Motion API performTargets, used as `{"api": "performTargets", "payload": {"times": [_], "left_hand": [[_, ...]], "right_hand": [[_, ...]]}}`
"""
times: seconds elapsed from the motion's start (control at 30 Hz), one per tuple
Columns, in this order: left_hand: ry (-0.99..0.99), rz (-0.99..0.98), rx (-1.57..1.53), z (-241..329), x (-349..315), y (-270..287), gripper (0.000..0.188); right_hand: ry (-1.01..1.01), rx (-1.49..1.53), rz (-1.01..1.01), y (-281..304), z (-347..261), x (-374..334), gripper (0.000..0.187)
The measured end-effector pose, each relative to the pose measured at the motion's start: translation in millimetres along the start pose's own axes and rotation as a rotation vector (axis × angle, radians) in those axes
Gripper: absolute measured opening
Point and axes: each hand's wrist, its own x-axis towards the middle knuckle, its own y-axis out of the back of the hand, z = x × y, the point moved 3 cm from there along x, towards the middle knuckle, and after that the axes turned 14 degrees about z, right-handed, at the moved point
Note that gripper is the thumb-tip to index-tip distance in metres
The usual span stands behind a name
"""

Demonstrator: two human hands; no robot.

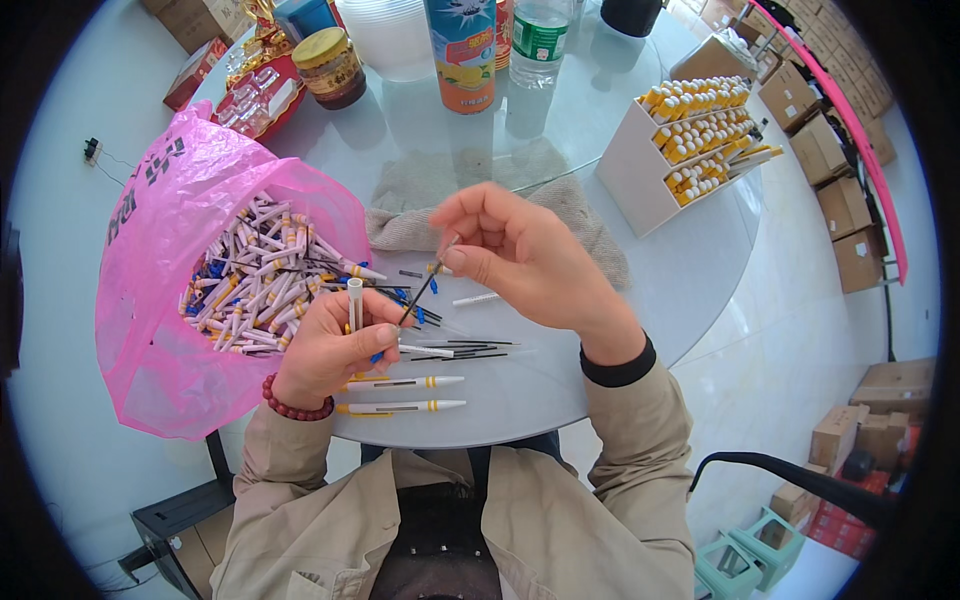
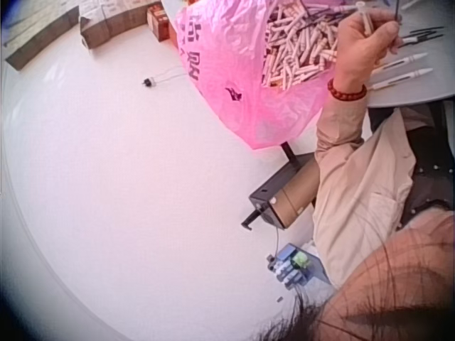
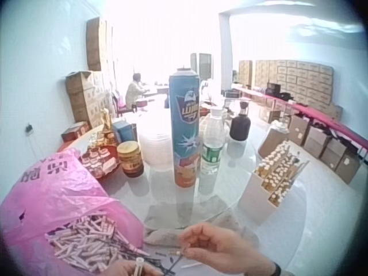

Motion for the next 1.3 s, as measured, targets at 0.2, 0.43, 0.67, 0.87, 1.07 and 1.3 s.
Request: {"api": "performTargets", "payload": {"times": [0.2, 0.43, 0.67, 0.87, 1.07, 1.3], "left_hand": [[0.02, 0.064, -0.055, 4.4, 2.1, -1.3, 0.019], [-0.003, 0.094, -0.216, -2.0, 8.9, -1.6, 0.017], [-0.02, 0.051, -0.235, -4.2, 10.0, 0.3, 0.019], [0.123, -0.039, -0.384, -8.1, 10.6, -1.9, 0.067], [0.188, -0.27, -0.338, -8.3, 7.8, -3.2, 0.069], [0.201, -0.288, -0.299, -6.6, 6.6, -5.6, 0.066]], "right_hand": [[-0.247, 0.193, -0.024, -20.1, 15.9, 0.5, 0.02], [-0.335, 0.303, 0.068, -32.3, 27.4, -1.9, 0.025], [-0.442, 0.452, 0.067, -36.3, 39.5, 0.0, 0.025], [-0.408, 0.543, 0.216, -25.2, 41.4, 5.3, 0.024], [-0.308, 0.488, 0.303, -14.7, 36.9, 9.9, 0.031], [-0.25, 0.352, 0.264, -17.6, 31.6, 9.1, 0.031]]}}
